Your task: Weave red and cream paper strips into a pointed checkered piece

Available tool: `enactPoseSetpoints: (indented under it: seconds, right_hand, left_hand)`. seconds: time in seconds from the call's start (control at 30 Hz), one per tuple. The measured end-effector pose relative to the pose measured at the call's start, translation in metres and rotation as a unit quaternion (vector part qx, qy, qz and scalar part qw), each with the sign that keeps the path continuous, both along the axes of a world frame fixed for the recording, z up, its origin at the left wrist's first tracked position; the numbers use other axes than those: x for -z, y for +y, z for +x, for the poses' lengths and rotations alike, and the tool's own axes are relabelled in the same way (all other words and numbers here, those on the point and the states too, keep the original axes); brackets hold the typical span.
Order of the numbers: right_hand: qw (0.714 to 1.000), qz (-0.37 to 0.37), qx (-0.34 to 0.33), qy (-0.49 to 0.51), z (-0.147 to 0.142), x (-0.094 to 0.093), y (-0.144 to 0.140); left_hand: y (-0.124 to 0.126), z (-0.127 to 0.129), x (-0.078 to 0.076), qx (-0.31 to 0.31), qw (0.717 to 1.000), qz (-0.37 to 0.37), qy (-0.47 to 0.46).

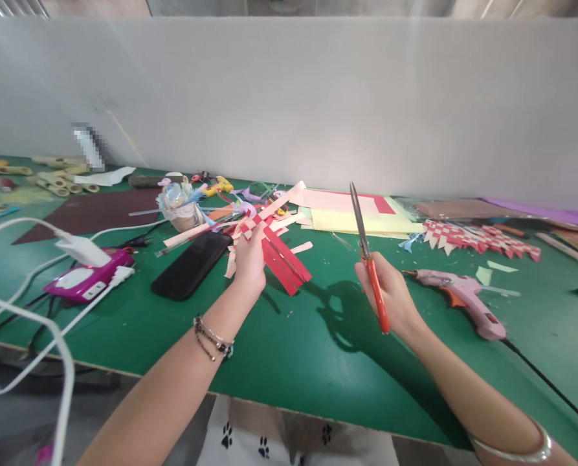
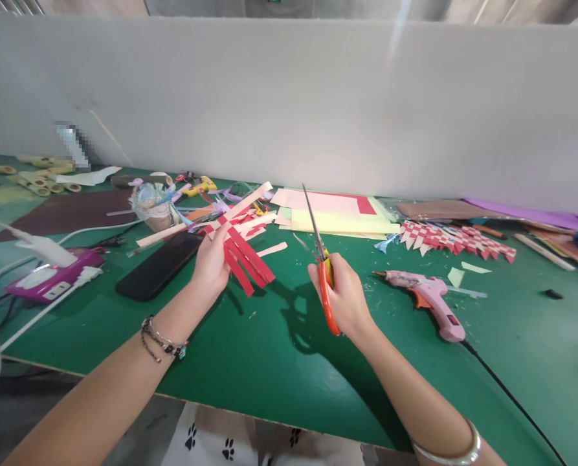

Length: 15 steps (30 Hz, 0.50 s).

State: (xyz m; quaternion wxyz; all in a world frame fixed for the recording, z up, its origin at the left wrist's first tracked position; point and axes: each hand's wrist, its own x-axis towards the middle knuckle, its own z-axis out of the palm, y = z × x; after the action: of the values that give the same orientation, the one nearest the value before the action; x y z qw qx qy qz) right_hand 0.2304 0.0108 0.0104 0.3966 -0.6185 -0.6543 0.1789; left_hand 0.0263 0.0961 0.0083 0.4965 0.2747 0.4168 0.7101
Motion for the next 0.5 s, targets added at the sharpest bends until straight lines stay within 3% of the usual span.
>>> enactPoseSetpoints:
  seconds: [0.2,0.5]
  right_hand:
    - [0.999,0.002,-0.029,-0.025,-0.0068,-0.0027,-0.0033]
    - [0.996,0.008,-0.060,-0.061,-0.0106,-0.0041,-0.0066]
  left_hand:
    - [0.0042,-0.0058,-0.0024,-0.051,0.999,0.002,-0.018]
    - [0.0028,-0.0035,-0.0075,0.058,0.992,-0.005,-0.115]
